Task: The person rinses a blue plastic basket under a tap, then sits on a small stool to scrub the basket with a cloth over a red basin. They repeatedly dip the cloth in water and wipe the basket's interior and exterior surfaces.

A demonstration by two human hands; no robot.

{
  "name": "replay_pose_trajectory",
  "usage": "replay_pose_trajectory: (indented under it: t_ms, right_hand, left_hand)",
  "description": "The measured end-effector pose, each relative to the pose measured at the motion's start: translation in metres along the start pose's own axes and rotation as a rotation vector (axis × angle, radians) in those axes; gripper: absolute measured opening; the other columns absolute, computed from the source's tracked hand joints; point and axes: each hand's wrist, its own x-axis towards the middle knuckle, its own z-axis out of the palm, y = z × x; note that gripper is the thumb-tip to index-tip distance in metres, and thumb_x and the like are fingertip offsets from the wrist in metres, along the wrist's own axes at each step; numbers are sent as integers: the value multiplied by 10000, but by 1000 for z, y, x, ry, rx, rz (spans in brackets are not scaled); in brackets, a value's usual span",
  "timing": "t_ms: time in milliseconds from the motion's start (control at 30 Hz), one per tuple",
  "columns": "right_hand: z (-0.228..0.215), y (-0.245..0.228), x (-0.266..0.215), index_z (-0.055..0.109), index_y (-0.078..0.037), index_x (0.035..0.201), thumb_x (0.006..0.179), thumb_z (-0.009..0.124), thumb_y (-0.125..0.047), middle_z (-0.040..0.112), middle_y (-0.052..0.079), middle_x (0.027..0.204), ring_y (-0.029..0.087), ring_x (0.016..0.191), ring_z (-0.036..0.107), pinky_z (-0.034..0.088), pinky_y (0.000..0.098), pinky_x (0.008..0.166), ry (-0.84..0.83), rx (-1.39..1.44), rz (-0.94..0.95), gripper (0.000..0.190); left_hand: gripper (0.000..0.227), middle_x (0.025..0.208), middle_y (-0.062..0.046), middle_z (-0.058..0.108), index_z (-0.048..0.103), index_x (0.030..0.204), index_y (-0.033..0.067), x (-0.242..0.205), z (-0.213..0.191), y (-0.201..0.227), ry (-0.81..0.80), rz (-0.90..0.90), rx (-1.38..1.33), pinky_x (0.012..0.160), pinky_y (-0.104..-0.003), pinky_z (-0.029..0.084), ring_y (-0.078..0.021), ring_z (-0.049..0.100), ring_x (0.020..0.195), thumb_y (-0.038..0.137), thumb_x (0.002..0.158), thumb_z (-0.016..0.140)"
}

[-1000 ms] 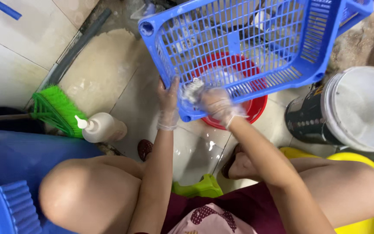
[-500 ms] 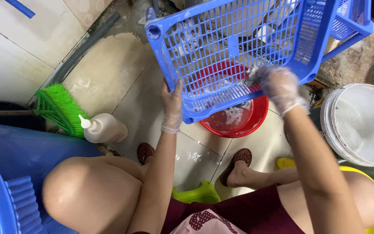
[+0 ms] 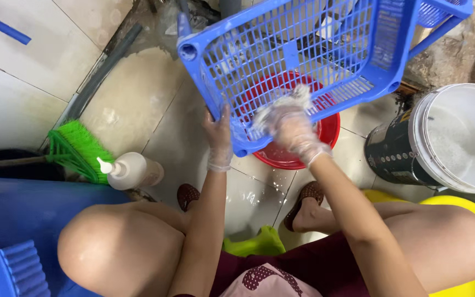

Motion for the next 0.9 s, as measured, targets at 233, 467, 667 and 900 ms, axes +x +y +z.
replay_pose_trajectory:
  t_ms: [233, 467, 667, 900]
  right_hand:
    - [8, -35, -6, 674, -124, 935, 851, 601, -108, 669, 114, 875, 294, 835, 641, 511, 433, 776, 388, 8, 35, 112]
    - [1, -25, -18, 697, -87, 1000, 859, 618, -117, 729, 162, 962, 327, 967, 697, 551, 456, 847, 166, 113, -143, 164]
    - [-13, 90, 2, 811, -62, 932, 820, 760, -179, 753, 197, 913, 331, 829, 707, 564, 424, 761, 391, 385, 244, 169]
    - [-17, 35, 88, 752, 7, 1034, 1142, 513, -317, 734, 210, 876, 268, 815, 651, 511, 410, 729, 539, 1028, 474, 416]
  left_hand:
    - [331, 1092, -34, 692, 617, 1267, -35, 14, 11, -11, 34, 37, -48, 815, -284, 550, -103, 632, 910, 86, 966, 680]
    - [330, 1116, -40, 684, 618, 1291, -21, 8, -1, -11, -37, -81, -217, 861, -303, 533, -122, 624, 954, 68, 978, 666]
    - [360, 1117, -11, 686, 612, 1344, 22, 5, 5, 17, -92, -185, -138, 850, -272, 518, -89, 606, 949, 94, 995, 663]
    - [442, 1047, -3, 711, 603, 1364, 85, -5, 13, 25, -91, -290, -81, 751, -255, 555, -79, 640, 852, 77, 930, 685]
